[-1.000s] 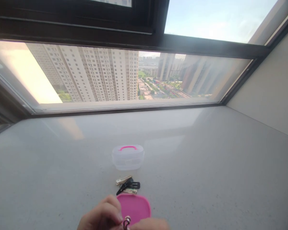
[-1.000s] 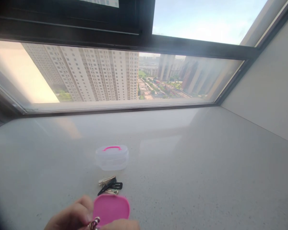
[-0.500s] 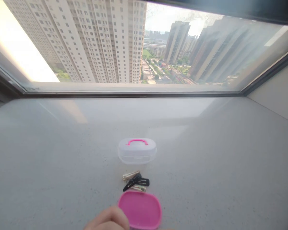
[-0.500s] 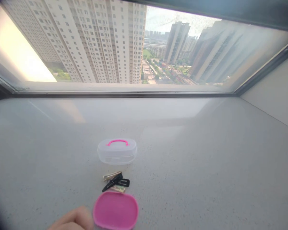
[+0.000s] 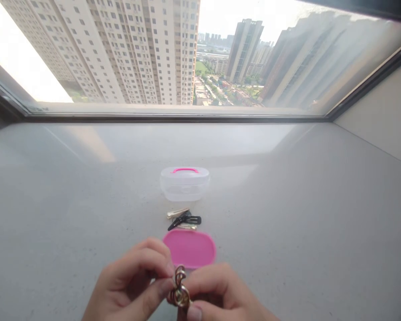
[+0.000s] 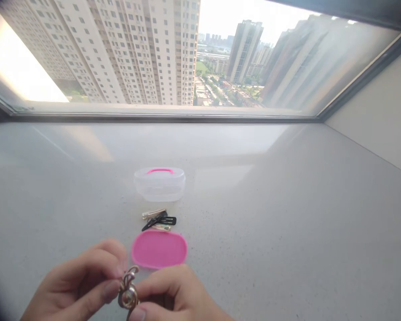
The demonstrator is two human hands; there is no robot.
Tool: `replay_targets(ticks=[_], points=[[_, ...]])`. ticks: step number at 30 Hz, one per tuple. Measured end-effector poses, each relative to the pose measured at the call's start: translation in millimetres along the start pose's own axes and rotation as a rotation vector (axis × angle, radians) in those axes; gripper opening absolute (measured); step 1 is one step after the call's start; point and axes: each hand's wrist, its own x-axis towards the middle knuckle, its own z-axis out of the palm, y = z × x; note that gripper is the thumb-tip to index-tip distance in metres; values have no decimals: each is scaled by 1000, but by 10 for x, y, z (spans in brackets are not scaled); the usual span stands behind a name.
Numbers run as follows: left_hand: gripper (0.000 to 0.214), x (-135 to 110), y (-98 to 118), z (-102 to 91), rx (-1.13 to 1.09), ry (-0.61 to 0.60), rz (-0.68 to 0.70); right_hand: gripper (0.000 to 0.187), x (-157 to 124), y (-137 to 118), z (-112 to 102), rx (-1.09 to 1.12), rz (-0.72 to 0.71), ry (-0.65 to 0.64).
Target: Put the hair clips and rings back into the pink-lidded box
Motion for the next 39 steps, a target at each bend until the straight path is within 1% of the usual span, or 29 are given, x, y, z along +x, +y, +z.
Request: replay_targets(ticks=[3, 7, 11, 12, 13, 15, 16, 18, 20, 21, 22, 24, 25, 26, 28, 30, 32, 35, 36, 39], points=[[7, -7, 15, 34, -2, -5, 85, 32, -50, -11, 40, 107, 69, -21], [5, 15, 12, 121, -87, 6, 175, 25, -31, -12, 37, 102, -12, -8], [7, 81, -42, 196, -69, 80, 165, 27, 13, -41, 17, 94, -64, -2], [9, 107, -43, 216, -47, 116, 176, 29, 24, -56, 13, 96, -61, 1], [11, 137, -34, 237, -13, 162, 199, 31, 38, -74, 8, 98, -54, 14], [14, 219, 14, 270, 66, 254, 262, 28, 79, -126, -10, 111, -70, 98], [16, 271, 47, 275, 127, 271, 292, 25, 107, -160, -26, 134, -94, 151], [20, 395, 111, 247, 266, 292, 342, 25, 177, -236, -81, 153, -115, 236], [25, 531, 139, 160, 373, 282, 414, 25, 260, -313, -169, 176, -122, 309], [25, 596, 130, 99, 436, 306, 464, 25, 303, -345, -223, 183, -112, 341], [22, 656, 106, 31, 523, 361, 517, 23, 347, -371, -281, 179, -110, 385], [17, 753, 20, -101, 735, 542, 604, 21, 432, -402, -395, 164, -87, 449], [17, 790, -33, -156, 818, 580, 635, 21, 473, -407, -445, 160, -82, 465], [17, 821, -86, -198, 881, 574, 675, 21, 513, -407, -487, 160, -73, 464], [18, 870, -175, -245, 978, 499, 752, 20, 591, -395, -544, 176, -62, 466], [25, 913, -228, -253, 1034, 417, 773, 19, 660, -371, -574, 206, -47, 482], [30, 954, -253, -243, 1056, 336, 749, 20, 709, -343, -593, 237, -39, 507], [37, 1007, -270, -224, 1032, 227, 688, 21, 735, -315, -631, 265, -30, 539], [40, 1020, -276, -218, 1021, 212, 671, 21, 734, -312, -646, 275, -33, 544], [48, 1049, -304, -206, 1023, 219, 643, 21, 726, -325, -677, 304, -51, 527]])
